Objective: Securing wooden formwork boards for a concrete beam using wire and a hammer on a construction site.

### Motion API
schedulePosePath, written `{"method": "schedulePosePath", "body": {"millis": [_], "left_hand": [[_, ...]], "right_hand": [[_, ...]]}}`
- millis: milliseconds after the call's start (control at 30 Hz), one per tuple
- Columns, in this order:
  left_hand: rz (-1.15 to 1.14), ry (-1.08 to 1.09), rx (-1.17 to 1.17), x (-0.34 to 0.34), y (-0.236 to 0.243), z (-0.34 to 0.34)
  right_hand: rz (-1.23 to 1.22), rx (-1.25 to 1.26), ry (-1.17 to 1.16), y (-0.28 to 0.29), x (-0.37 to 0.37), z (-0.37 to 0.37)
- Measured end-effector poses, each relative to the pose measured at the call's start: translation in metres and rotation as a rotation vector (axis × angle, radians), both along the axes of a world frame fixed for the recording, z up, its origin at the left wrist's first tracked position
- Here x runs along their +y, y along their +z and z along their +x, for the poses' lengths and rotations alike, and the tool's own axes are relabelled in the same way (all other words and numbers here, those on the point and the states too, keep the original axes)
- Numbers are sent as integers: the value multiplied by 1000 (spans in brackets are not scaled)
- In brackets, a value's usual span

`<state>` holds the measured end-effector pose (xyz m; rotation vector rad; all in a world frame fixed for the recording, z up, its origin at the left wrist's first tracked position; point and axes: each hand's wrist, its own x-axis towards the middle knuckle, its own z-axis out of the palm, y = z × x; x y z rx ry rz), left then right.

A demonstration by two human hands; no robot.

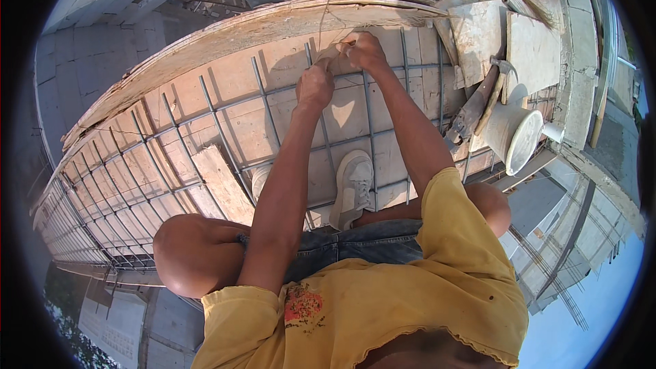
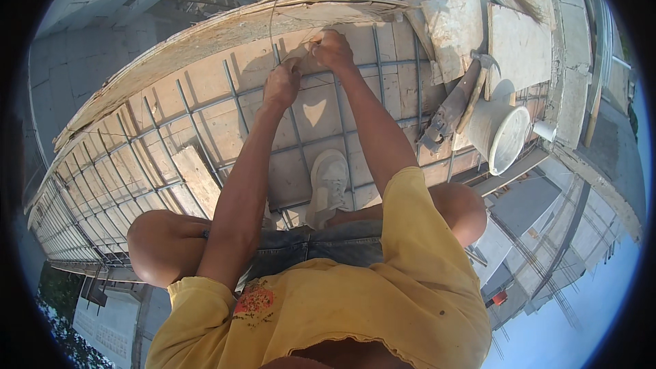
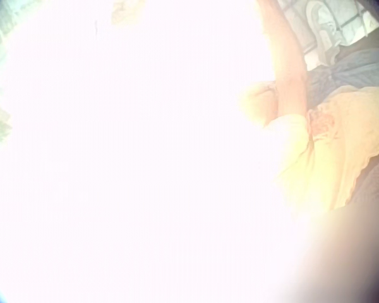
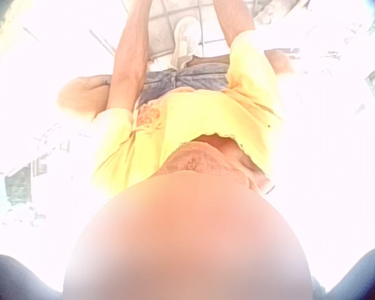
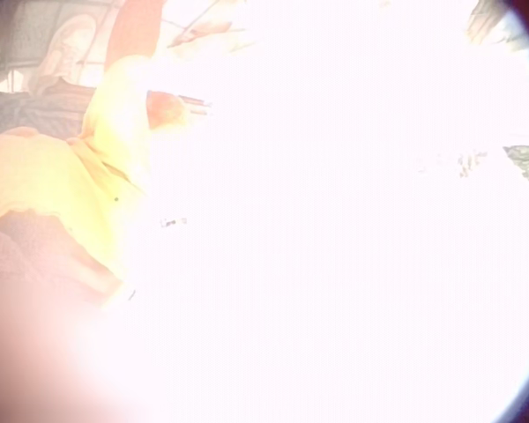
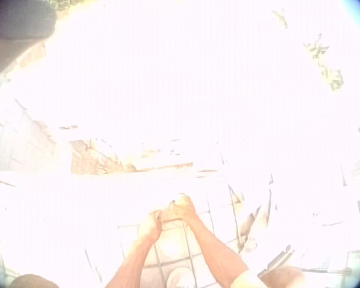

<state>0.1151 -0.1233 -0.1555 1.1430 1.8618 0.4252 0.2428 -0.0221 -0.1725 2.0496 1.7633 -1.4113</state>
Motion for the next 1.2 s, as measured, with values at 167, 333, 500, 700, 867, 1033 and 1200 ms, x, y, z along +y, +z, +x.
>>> {"method": "schedulePosePath", "body": {"millis": [167,333,500,700,867,1033,1200], "left_hand": [[-145,-123,108,14,8,3],[-17,-235,234,24,1,8],[-51,-281,-156,43,-31,-26],[-74,-368,-5,55,-17,10],[-296,-350,290,62,-16,1],[-272,-332,220,67,-23,5],[-254,-387,224,69,-40,3]], "right_hand": [[121,-27,84,-6,-8,6],[323,18,-31,-15,-21,9],[69,155,-125,2,-18,8],[294,149,-59,-13,-31,19],[439,138,-442,25,-99,6],[420,-83,-247,22,-163,-6],[550,-209,-292,-1,-159,-23]]}}
